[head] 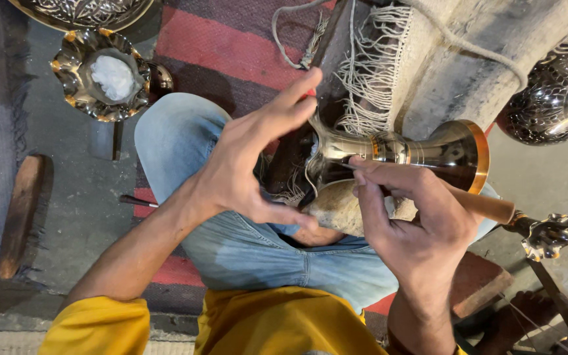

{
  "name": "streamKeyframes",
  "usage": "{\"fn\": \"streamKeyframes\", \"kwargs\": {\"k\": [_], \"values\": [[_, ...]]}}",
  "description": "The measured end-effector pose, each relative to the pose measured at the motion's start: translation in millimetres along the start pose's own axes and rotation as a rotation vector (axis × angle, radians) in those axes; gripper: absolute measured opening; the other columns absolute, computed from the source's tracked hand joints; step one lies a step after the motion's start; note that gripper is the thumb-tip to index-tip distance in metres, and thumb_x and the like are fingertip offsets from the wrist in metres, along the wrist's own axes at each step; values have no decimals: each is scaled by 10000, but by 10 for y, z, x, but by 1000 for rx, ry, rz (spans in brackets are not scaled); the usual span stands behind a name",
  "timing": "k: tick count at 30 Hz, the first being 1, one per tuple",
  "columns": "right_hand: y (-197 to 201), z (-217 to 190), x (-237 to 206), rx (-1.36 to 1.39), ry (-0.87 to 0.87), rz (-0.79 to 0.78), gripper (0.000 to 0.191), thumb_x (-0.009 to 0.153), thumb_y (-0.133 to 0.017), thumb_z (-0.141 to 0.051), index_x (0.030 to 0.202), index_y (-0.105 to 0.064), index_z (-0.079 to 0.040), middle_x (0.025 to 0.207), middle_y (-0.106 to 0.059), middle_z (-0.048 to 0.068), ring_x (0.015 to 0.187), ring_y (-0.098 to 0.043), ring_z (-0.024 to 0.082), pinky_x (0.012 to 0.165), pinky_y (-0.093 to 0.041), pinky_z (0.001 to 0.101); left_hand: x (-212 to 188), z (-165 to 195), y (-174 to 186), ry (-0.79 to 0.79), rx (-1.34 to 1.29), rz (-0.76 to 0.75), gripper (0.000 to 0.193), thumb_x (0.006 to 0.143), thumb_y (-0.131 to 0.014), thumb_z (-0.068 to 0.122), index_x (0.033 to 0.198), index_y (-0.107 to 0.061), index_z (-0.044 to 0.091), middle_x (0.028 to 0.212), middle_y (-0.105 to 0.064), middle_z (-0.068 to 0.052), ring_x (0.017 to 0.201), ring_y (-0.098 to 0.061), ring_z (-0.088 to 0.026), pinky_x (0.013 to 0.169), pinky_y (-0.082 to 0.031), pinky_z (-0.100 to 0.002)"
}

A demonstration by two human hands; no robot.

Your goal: The person sits on the floor and uses a small hand tool to engrave or polish the surface of a shiny metal vessel. They rotate the vessel to access different areas and continue the detailed work on the neck and body of the object.

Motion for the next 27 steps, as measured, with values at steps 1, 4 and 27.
{"fn": "streamKeyframes", "kwargs": {"k": [1, 4, 27], "values": [[-4, 14, -1, -1, -20, 1, 160, 934, -741, 133, 1045, -674, 39, 1055, -777, 119, 827, -765, 124, 760, -603, 211, -5, 36, -5, -84, 84, -19, 1060, 772, -964, 444, 1583, -345, 158, 1668, -324, -188, 1500, -448, -393, 1211, -484, -455], [-5, -8, 4, -64, 37, 5, 168, 928, -765, 129, 1045, -684, 40, 1030, -777, 121, 810, -760, 124, 737, -592, 213, 0, 50, -2, -258, 242, -77, 1076, 762, -961, 439, 1614, -326, 269, 1668, -314, -126, 1517, -421, -405, 1175, -512, -461], [-4, -119, 108, -45, 142, 14, 162, 917, -762, 152, 980, -658, 45, 990, -751, 130, 919, -768, 185, 808, -613, 260, 50, 17, 51, -154, 259, -82, 979, 807, -923, 558, 1539, -396, 175, 1590, -419, -192, 1434, -533, -417, 1018, -535, -479]]}}
Point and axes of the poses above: each hand's wrist, its own x-axis towards the middle knuckle, its own y-axis out of the back of the hand, z = x × y, the point moved 6 cm from there along x, towards the middle knuckle
